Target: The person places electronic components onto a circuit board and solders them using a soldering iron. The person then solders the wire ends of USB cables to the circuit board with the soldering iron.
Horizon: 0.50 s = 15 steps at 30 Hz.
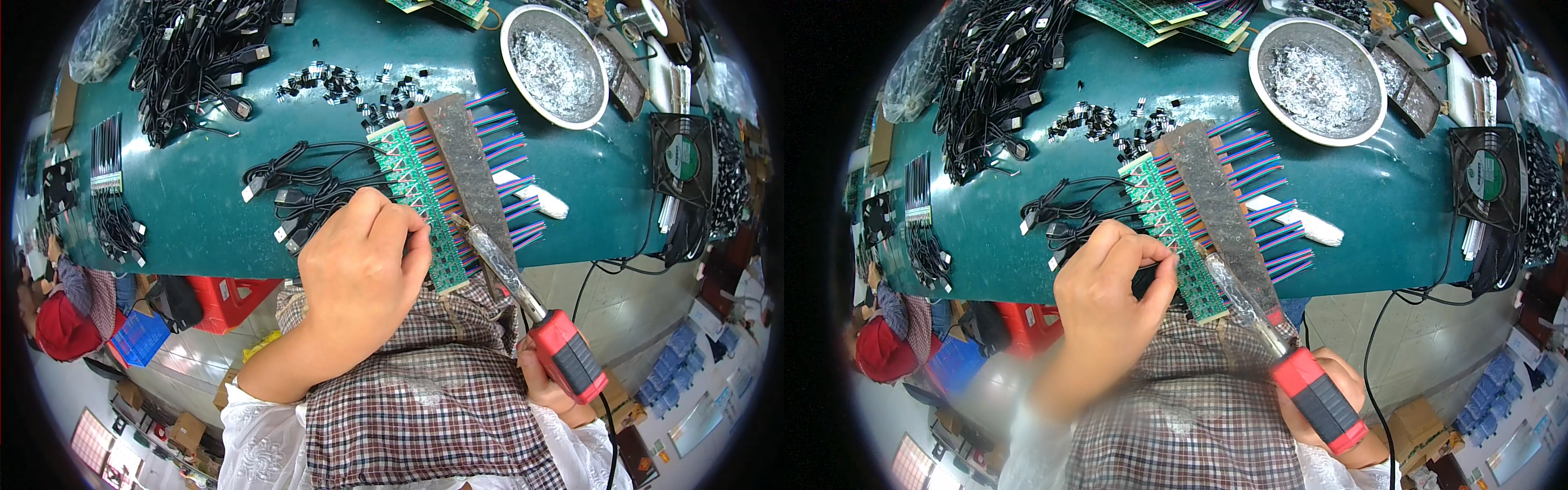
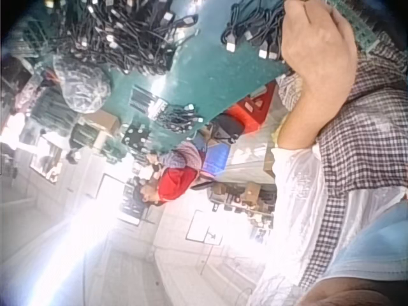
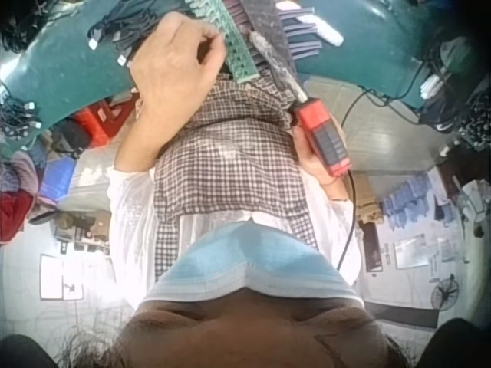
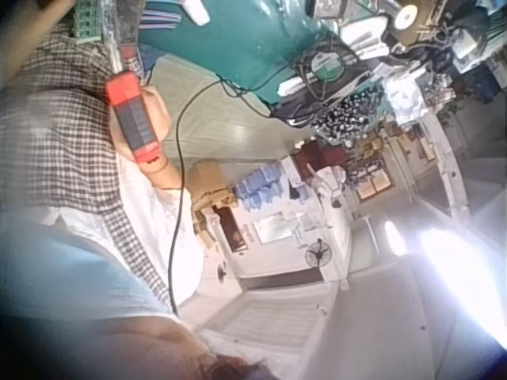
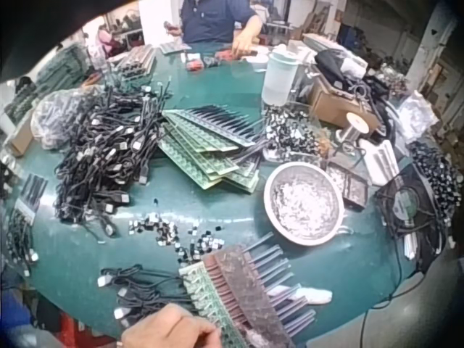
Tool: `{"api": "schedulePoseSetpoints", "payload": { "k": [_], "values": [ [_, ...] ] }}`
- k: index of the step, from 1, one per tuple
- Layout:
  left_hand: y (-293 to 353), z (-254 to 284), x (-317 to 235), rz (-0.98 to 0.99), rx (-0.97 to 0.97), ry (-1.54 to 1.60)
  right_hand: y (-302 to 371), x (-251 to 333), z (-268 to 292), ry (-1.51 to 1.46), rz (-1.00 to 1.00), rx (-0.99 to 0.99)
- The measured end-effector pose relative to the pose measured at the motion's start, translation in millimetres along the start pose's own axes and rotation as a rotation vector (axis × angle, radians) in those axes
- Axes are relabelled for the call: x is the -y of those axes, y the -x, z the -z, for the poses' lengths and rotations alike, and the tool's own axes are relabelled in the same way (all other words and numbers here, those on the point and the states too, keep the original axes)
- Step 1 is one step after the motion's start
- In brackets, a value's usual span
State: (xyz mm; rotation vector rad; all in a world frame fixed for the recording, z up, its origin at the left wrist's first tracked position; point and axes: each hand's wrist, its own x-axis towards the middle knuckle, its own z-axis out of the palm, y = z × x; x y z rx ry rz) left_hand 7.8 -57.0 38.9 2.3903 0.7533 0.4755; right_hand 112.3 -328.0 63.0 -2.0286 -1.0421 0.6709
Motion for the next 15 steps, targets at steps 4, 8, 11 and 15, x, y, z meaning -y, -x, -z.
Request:
{"api": "schedulePoseSetpoints", "payload": {
  "k": [4, 8, 11, 15],
  "values": [
    [-3.3, 7.4, 0.0, 0.078, 0.098, 0.084, 9.3, -5.2, 0.4, 0.003, -0.062, 0.031],
    [-7.8, 12.4, 7.9, -0.003, 0.168, 0.055, 16.0, -3.5, -1.7, -0.097, -0.188, -0.026],
    [-11.4, 15.0, 11.9, -0.07, 0.191, 0.053, 17.2, -4.0, -1.8, -0.167, -0.248, -0.06],
    [-17.1, 15.2, 25.3, -0.174, 0.235, 0.1, 20.7, -3.5, -3.9, -0.164, -0.261, -0.1]
  ]
}}
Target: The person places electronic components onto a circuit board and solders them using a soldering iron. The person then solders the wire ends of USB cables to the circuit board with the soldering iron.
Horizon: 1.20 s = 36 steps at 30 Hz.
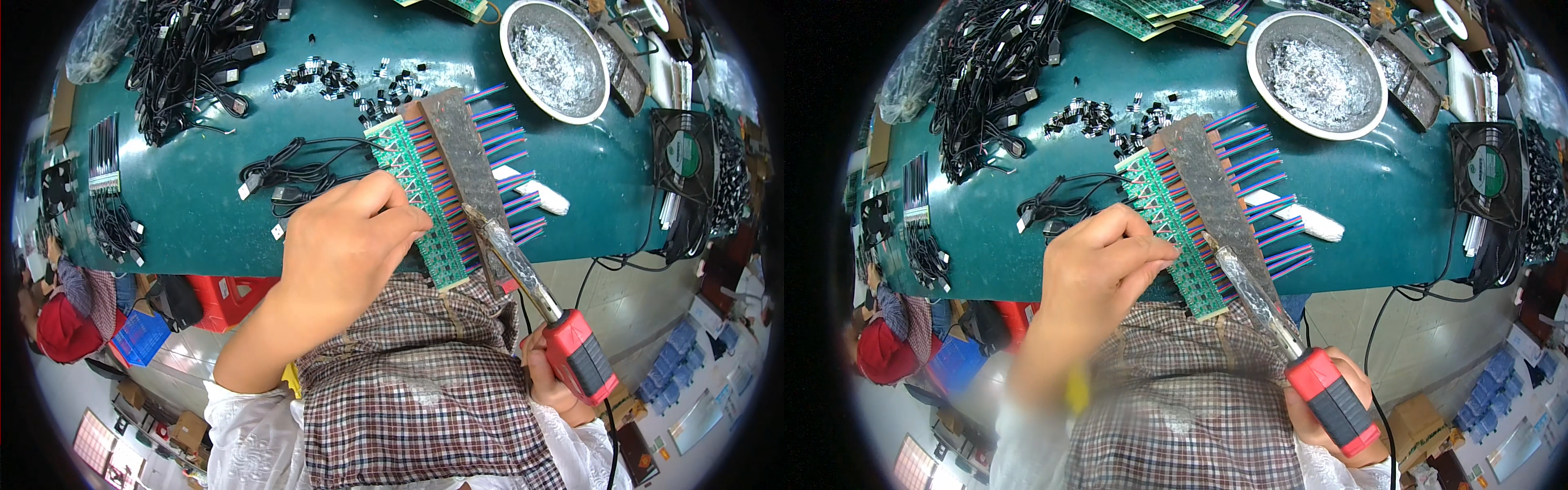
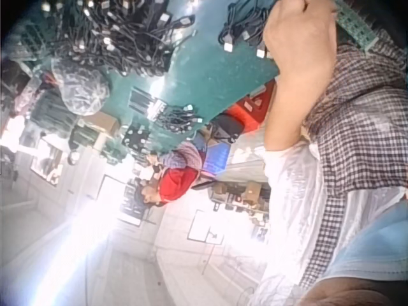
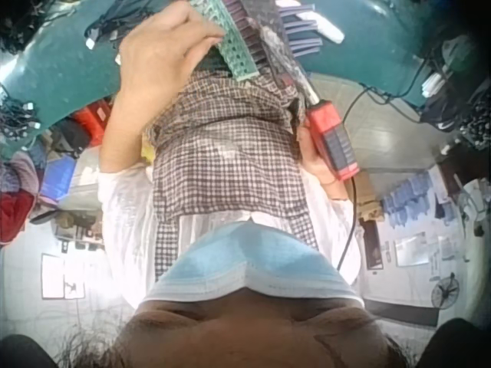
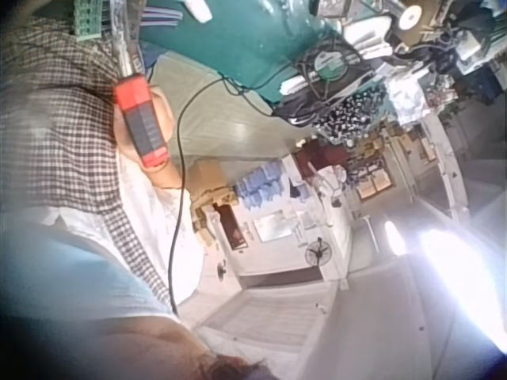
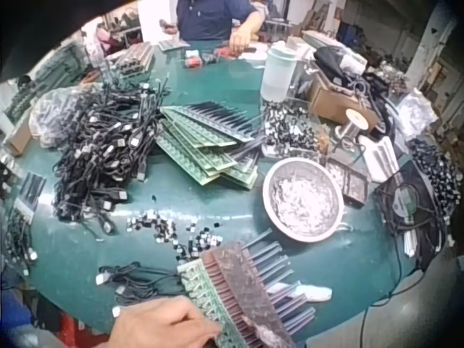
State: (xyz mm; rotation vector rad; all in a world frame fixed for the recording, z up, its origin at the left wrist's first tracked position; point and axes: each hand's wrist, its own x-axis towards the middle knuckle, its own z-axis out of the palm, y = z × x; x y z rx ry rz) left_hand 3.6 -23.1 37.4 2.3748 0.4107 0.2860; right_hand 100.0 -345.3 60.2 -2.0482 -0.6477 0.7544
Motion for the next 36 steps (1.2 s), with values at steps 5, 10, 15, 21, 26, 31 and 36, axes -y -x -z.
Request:
{"api": "schedulePoseSetpoints", "payload": {
  "k": [5, 10, 15, 21, 26, 31, 36],
  "values": [
    [-6.9, 6.0, 17.2, -0.132, 0.076, 0.042, -1.1, 2.8, 4.1, -0.046, -0.028, 0.041],
    [-19.1, 14.3, 27.0, -0.264, 0.162, 0.017, -0.3, 1.0, 9.4, 0.043, 0.009, 0.139],
    [-33.9, 15.6, 37.8, -0.387, 0.257, 0.1, -8.7, 10.6, 7.1, 0.071, 0.043, 0.132],
    [-48.2, 19.1, 44.2, -0.368, 0.409, 0.226, -0.9, 0.6, 8.2, 0.102, 0.071, 0.158],
    [-50.5, 19.2, 44.8, -0.397, 0.431, 0.195, -24.0, 23.6, 5.0, 0.227, 0.248, 0.139],
    [-51.4, 19.4, 44.1, -0.417, 0.416, 0.188, -30.7, 28.7, 3.1, 0.256, 0.301, 0.131],
    [-51.4, 19.0, 44.3, -0.42, 0.417, 0.178, -31.6, 25.6, 1.4, 0.238, 0.318, 0.137]
  ]
}}
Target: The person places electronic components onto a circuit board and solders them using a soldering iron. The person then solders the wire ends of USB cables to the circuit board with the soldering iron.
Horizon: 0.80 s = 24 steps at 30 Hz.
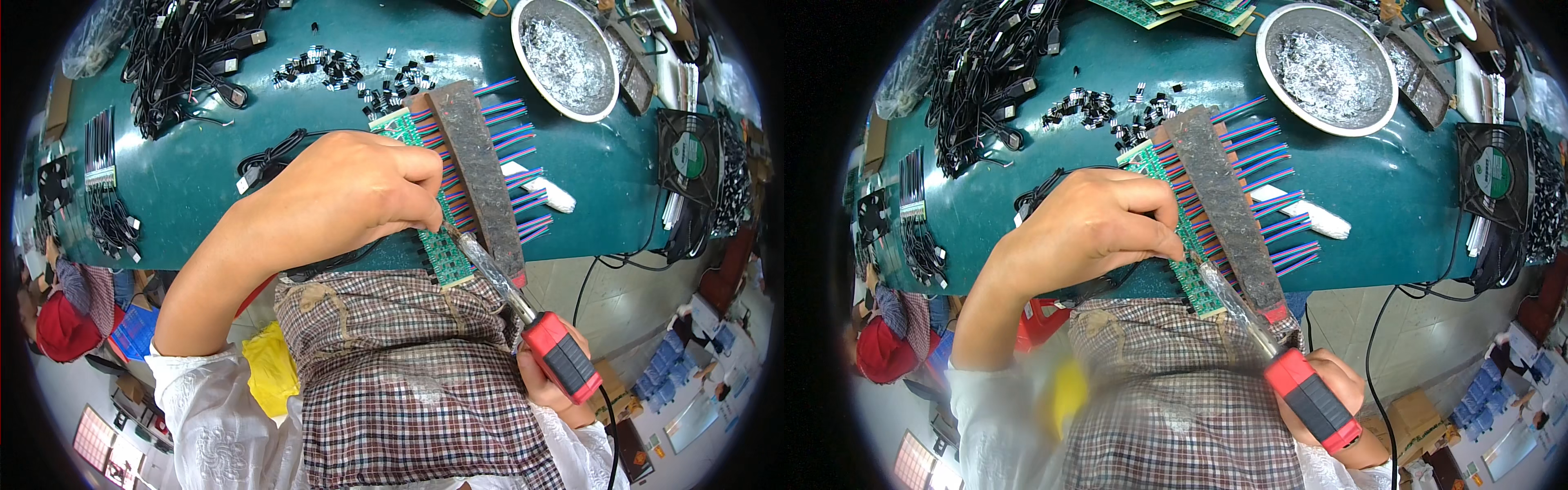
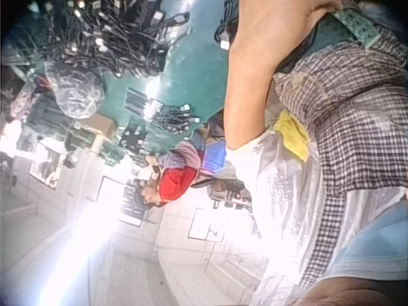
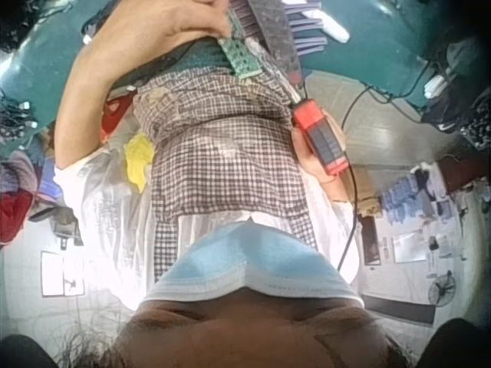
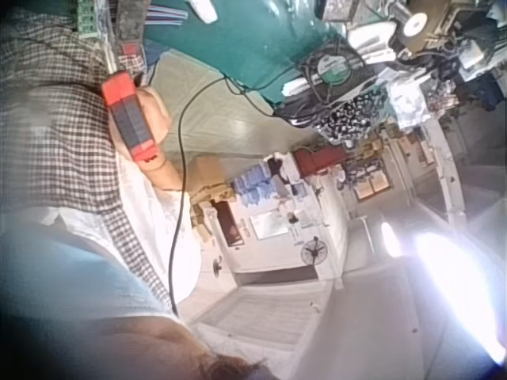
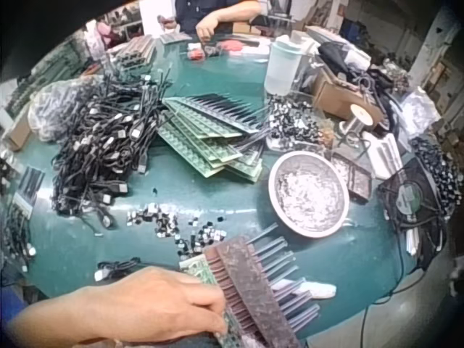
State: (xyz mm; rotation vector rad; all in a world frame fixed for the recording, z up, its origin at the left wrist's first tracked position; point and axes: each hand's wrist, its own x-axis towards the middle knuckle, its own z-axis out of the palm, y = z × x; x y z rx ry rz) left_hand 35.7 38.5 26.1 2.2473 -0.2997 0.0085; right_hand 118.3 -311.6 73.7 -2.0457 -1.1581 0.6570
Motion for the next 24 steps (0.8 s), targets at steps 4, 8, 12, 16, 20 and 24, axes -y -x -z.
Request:
{"api": "schedulePoseSetpoints", "payload": {
  "k": [4, 8, 12, 16, 20, 24],
  "values": [
    [0.3, -0.7, -0.5, 0.006, 0.003, -0.01, -1.1, 0.5, -1.6, -0.02, -0.007, -0.023],
    [-0.3, -0.6, -1.1, 0.011, 0.005, -0.01, 8.6, -0.3, -0.8, -0.063, -0.067, -0.036],
    [-0.1, -1.8, 0.1, 0.0, -0.001, -0.01, 34.0, -9.4, -4.9, -0.137, -0.245, -0.052],
    [-1.5, -1.2, -0.7, -0.008, 0.003, -0.02, 41.2, -11.6, -4.2, -0.231, -0.316, -0.112],
    [2.0, -0.4, -3.2, 0.018, -0.002, -0.027, 42.5, -15.5, 3.0, -0.125, -0.334, -0.076],
    [8.2, -4.4, -14.9, 0.091, -0.047, -0.049, 36.0, -16.2, 3.1, -0.202, -0.397, -0.115]
  ]
}}
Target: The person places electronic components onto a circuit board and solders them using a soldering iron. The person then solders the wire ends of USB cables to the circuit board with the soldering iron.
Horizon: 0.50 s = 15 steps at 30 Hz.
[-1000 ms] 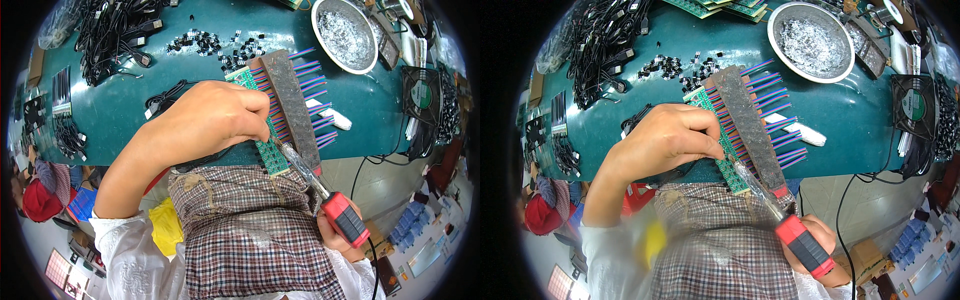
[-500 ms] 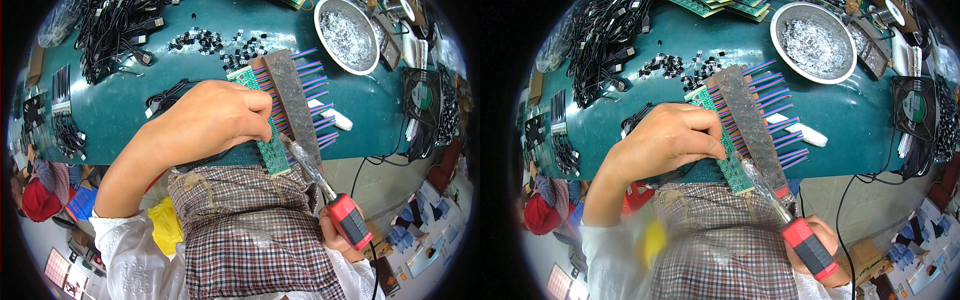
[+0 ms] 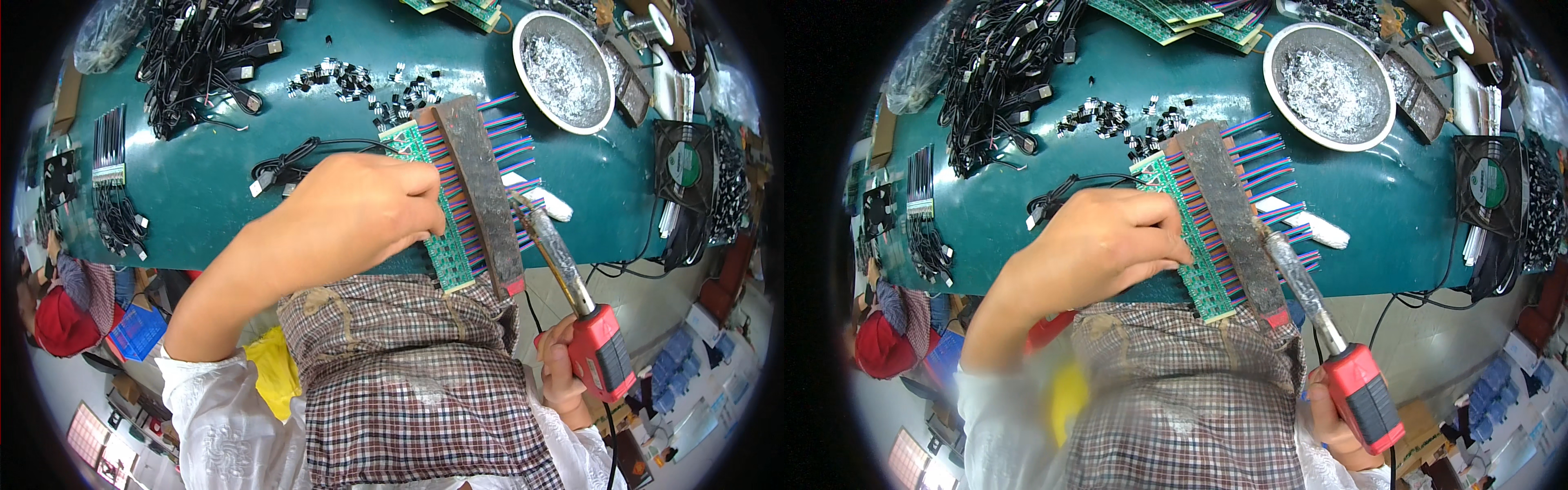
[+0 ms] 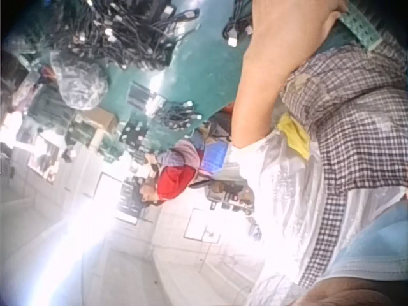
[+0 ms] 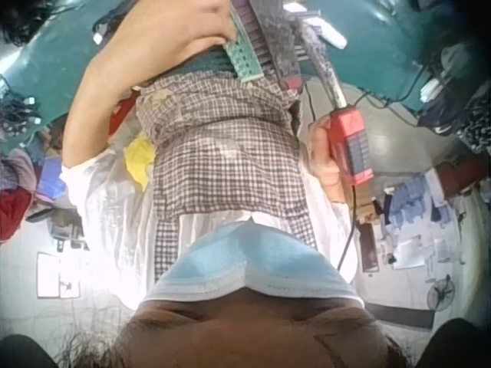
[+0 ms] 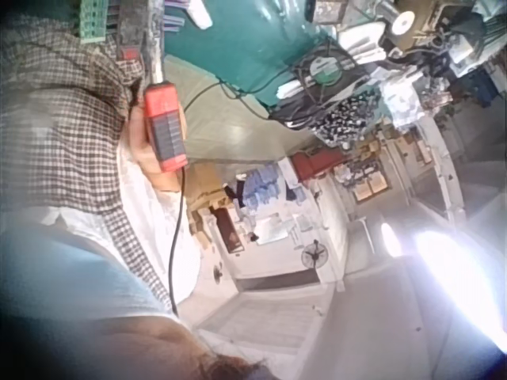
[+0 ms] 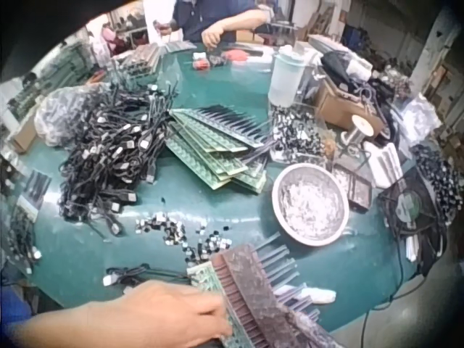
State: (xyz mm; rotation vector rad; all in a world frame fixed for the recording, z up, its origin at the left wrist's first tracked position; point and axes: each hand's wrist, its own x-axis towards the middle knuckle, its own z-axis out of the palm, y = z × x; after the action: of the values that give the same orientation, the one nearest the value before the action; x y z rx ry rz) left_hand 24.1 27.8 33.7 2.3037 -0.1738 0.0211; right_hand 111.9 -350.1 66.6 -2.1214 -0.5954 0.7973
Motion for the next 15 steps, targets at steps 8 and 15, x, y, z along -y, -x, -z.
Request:
{"api": "schedulePoseSetpoints", "payload": {
  "k": [8, 15],
  "values": [
    [66.8, 13.7, -74.4, 0.308, -0.178, 0.001, -26.4, 7.6, -18.4, -0.44, 0.201, -0.206],
    [246.5, -85.2, -70.7, 1.175, 0.714, 0.005, -37.2, 2.2, -20.6, -0.546, 0.268, -0.206]
  ]
}}
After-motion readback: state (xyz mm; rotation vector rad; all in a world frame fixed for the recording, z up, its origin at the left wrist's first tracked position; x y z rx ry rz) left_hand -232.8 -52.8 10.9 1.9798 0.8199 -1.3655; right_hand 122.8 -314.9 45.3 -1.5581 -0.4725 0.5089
